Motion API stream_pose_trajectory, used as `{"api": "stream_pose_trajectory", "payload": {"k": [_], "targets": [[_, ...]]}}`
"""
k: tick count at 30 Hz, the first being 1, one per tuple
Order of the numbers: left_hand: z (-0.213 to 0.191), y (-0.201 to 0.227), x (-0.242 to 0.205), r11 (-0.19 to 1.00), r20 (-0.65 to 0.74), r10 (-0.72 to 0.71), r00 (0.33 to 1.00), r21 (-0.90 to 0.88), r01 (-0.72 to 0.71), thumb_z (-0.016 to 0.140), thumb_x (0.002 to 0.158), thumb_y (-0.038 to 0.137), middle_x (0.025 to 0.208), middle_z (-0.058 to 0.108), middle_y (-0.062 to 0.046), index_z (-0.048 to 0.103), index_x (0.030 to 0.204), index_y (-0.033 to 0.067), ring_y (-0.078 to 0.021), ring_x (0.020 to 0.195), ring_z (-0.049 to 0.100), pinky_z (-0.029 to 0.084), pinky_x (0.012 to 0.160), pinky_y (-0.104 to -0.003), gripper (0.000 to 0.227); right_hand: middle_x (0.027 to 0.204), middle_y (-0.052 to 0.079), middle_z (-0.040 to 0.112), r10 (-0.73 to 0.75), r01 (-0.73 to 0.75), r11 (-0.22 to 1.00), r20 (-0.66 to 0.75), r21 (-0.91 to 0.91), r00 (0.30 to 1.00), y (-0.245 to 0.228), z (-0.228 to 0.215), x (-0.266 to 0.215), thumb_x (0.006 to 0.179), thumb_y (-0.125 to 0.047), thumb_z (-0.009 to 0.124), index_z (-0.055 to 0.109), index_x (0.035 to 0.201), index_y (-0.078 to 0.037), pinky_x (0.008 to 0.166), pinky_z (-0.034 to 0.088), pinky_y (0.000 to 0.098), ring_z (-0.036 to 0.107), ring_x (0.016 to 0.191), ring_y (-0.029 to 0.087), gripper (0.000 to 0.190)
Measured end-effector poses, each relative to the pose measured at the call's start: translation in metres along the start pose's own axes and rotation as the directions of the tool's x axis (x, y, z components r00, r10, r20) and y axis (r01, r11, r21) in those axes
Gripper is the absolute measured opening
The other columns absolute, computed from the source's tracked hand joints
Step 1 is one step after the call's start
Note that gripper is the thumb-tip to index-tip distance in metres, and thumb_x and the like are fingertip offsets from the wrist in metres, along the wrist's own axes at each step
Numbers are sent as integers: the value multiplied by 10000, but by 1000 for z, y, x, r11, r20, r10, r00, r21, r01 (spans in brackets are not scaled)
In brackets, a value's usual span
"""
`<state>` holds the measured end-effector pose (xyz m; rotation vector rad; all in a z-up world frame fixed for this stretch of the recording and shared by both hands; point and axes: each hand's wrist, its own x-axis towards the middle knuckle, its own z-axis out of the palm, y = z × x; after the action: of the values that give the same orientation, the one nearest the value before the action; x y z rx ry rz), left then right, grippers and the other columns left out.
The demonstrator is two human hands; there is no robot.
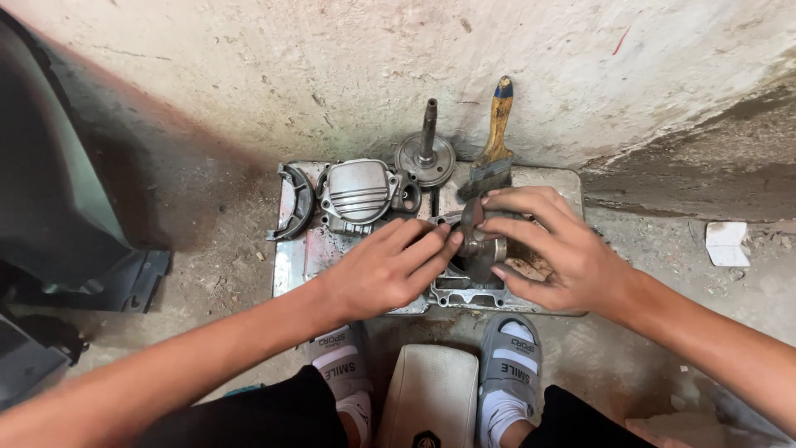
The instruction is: The person sits at floor level and cleans a small engine piston, rubbing its surface and skirt against a block and rotating it by hand to work over its sides. Other engine parts, including a crankcase half, crankshaft and a brush, rest on a metal tray beside the work.
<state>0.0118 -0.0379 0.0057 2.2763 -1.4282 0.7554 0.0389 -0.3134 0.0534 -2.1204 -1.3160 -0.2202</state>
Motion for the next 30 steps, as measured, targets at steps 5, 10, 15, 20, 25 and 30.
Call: {"api": "stream_pose_trajectory", "payload": {"k": [5,10,15,20,25,30], "targets": [[12,12,-5,994,-135,-75,988,65,85,649,836,101,1238,653,-175,660,1278,-96,-291,1065,643,526,803,-381,484,1311,206,592,-31,33,995,29,-96,999,-9,0,5,750,-82,808,644,1213,36,1042,493,492,573,1277,397,504],[15,19,-6,986,-235,-145,961,48,160,647,796,105,1264,659,-172,681,1252,-92,-311,1071,660,561,862,-395,498,1294,195,587,-237,278,922,175,-271,956,-20,-1,-2,763,-166,828,652,1187,11,1043,496,514,555,1266,408,492],[17,17,-4,982,-272,-175,946,15,186,659,796,91,1272,661,-173,695,1230,-89,-318,1089,660,566,855,-405,472,1341,159,601,53,-43,993,89,-111,995,-11,-3,-4,733,-122,827,677,1202,-27,1012,522,451,576,1257,347,501],[19,16,-3,973,-277,-231,933,-61,223,666,801,94,1244,676,-174,706,1205,-80,-317,1104,668,579,893,-415,442,1393,180,566,39,-34,997,67,-67,997,-7,-3,-8,755,-149,823,636,1310,-33,1052,496,484,569,1289,365,597],[22,12,-4,963,-304,-269,914,-92,253,691,830,90,1196,700,-183,717,1172,-81,-311,1090,696,590,889,-403,383,1421,148,552,-19,28,997,128,-69,992,10,-1,-17,758,-166,816,625,1342,-69,1062,485,479,564,1306,370,623],[25,12,-8,950,-286,-310,907,-138,281,718,860,81,1187,711,-176,726,1169,-62,-304,1063,701,593,873,-408,341,1447,159,555,198,-215,965,124,149,972,22,3,-16,735,-198,840,590,1376,-30,1037,465,477,591,1276,332,708]]}}
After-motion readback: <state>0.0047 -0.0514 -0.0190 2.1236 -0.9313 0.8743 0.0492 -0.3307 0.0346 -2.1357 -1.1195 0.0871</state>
